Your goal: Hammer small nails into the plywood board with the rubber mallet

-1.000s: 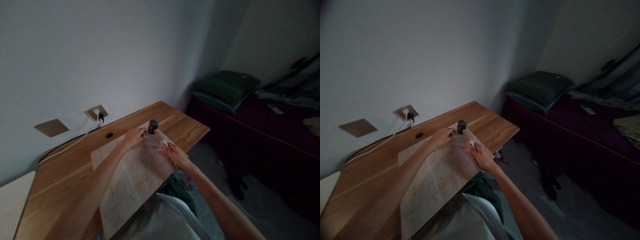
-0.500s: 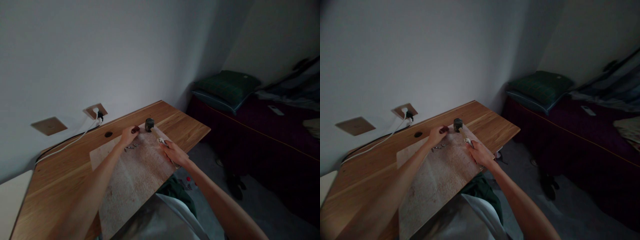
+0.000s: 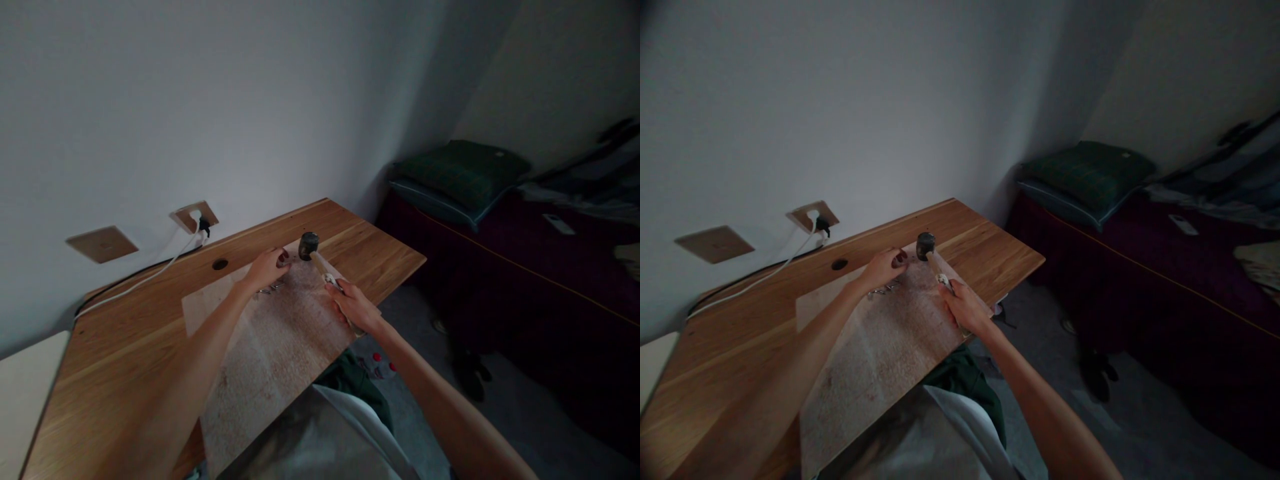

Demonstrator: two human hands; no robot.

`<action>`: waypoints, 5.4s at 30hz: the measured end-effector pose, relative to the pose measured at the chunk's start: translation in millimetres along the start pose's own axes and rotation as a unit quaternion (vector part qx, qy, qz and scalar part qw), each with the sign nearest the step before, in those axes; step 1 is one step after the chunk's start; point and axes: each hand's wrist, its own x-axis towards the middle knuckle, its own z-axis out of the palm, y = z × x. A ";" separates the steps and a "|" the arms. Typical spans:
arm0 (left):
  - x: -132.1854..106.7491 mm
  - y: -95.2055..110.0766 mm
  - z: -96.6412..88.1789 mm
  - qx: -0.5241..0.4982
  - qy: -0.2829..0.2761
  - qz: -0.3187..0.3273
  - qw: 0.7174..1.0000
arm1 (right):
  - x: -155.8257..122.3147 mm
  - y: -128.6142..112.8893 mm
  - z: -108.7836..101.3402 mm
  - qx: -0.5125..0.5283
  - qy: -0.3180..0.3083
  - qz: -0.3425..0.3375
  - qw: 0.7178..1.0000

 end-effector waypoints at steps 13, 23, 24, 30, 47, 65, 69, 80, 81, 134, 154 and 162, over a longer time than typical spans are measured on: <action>16.7 9.9 19.0 -0.077 0.065 -0.063 0.993 | 2.0 5.6 -1.3 0.035 -0.002 -0.009 0.999; 15.8 8.3 20.9 -0.074 0.102 -0.079 0.989 | 1.6 4.6 -0.8 0.028 -0.004 -0.009 1.000; 15.6 8.3 21.1 -0.076 0.100 -0.077 0.989 | 1.6 4.6 -0.7 0.028 -0.003 -0.009 1.000; 13.3 10.5 23.2 -0.087 0.085 -0.060 0.991 | 1.4 4.8 -0.1 0.025 -0.004 -0.004 1.000; 16.5 4.6 30.0 -0.147 0.091 -0.089 0.981 | 19.2 -2.3 -4.1 -0.043 -0.009 -0.064 0.997; 13.0 7.3 25.6 -0.163 0.083 -0.103 0.978 | 8.1 -28.1 -3.8 -0.135 -0.005 -0.034 0.990; 13.3 6.5 25.4 -0.164 0.084 -0.097 0.978 | 9.5 -32.8 -4.9 -0.137 -0.006 -0.035 0.990; 12.5 6.8 22.7 -0.161 0.086 -0.108 0.977 | 13.4 -20.3 -0.7 -0.130 -0.003 -0.041 0.991; 12.3 7.2 22.4 -0.162 0.087 -0.106 0.977 | 13.8 -19.4 -0.7 -0.125 0.000 -0.041 0.991; -36.0 9.7 -32.3 0.020 -0.129 0.153 0.980 | 17.8 16.7 -7.2 -0.052 0.028 -0.013 0.998; -12.9 -9.6 1.7 -0.120 0.079 -0.052 0.988 | 16.7 13.8 -7.3 -0.053 0.027 -0.014 0.998; -14.5 -8.3 9.1 -0.107 0.095 -0.055 0.988 | 16.0 14.2 -7.1 -0.047 0.033 -0.015 0.998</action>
